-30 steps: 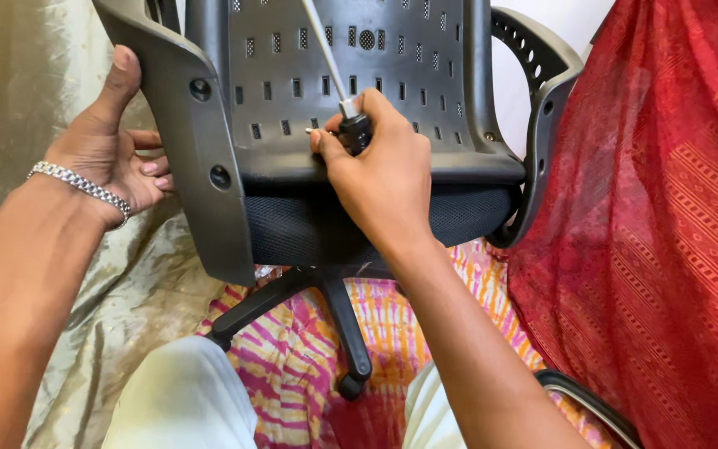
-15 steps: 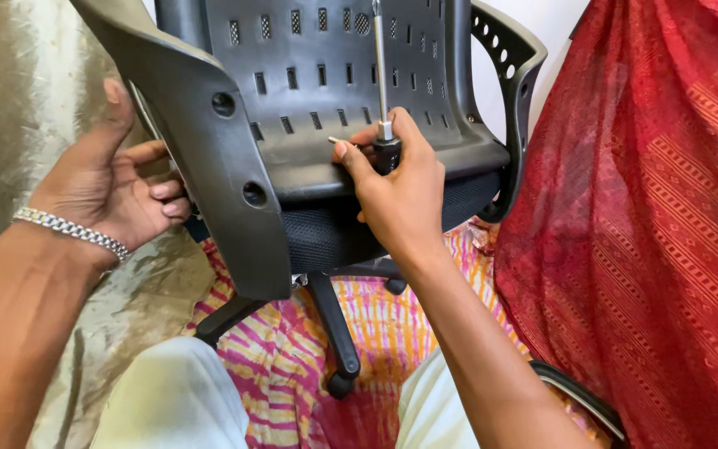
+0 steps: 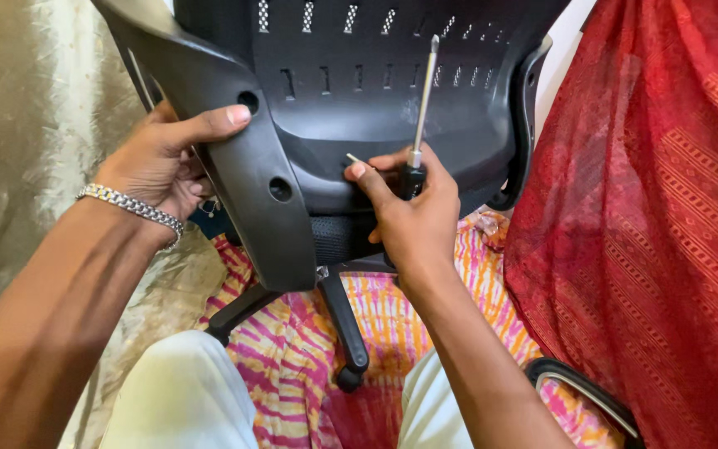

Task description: The person assembles an office chair by attaching the base to the seat and then securing the backrest. They use a screwdriver to tighten screws on the underside of the seat and backrest, aligning components and fastening them together.

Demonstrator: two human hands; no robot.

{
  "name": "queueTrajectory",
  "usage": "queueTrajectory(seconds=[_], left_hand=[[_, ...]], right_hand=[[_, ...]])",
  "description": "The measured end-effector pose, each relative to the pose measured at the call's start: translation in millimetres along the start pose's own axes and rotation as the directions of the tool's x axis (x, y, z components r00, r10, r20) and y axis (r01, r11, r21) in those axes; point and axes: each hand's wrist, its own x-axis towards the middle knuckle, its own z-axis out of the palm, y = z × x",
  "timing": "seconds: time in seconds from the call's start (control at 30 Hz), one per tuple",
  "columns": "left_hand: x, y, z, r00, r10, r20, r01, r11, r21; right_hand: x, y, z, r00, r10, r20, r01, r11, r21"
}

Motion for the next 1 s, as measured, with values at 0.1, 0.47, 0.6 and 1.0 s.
queueTrajectory(seconds=[0.1,0.47,0.6,1.0], left_hand=[[-1.0,-1.7,2.4,0.998,-0.048,0.042,0.054,0.988,-0.145],[5.6,-7.9,-10.6,0.995,-0.075,0.061,0.094,0.898,-0.429],[8.4,-12.7,-18.7,0.99,-0.051,0.13,0.105,0.885,-0.453],[11.0,-20.5,-26.9,0.99,-0.046,0.131,0.103,0.877,-0.47]], right_hand=[[-1.5,-13.9,5.9,0.993,0.062,0.097,-0.073,0.99,0.117],[14.0,-52.8,56.2,0.962,0.042,0.271,-0.103,0.971,0.215],[13.5,-55.1,73.3,0.984,0.06,0.166,-0.062,0.998,0.01],[15.4,-42.6,97.1,0.951,-0.308,0.005,0.305,0.939,-0.159]])
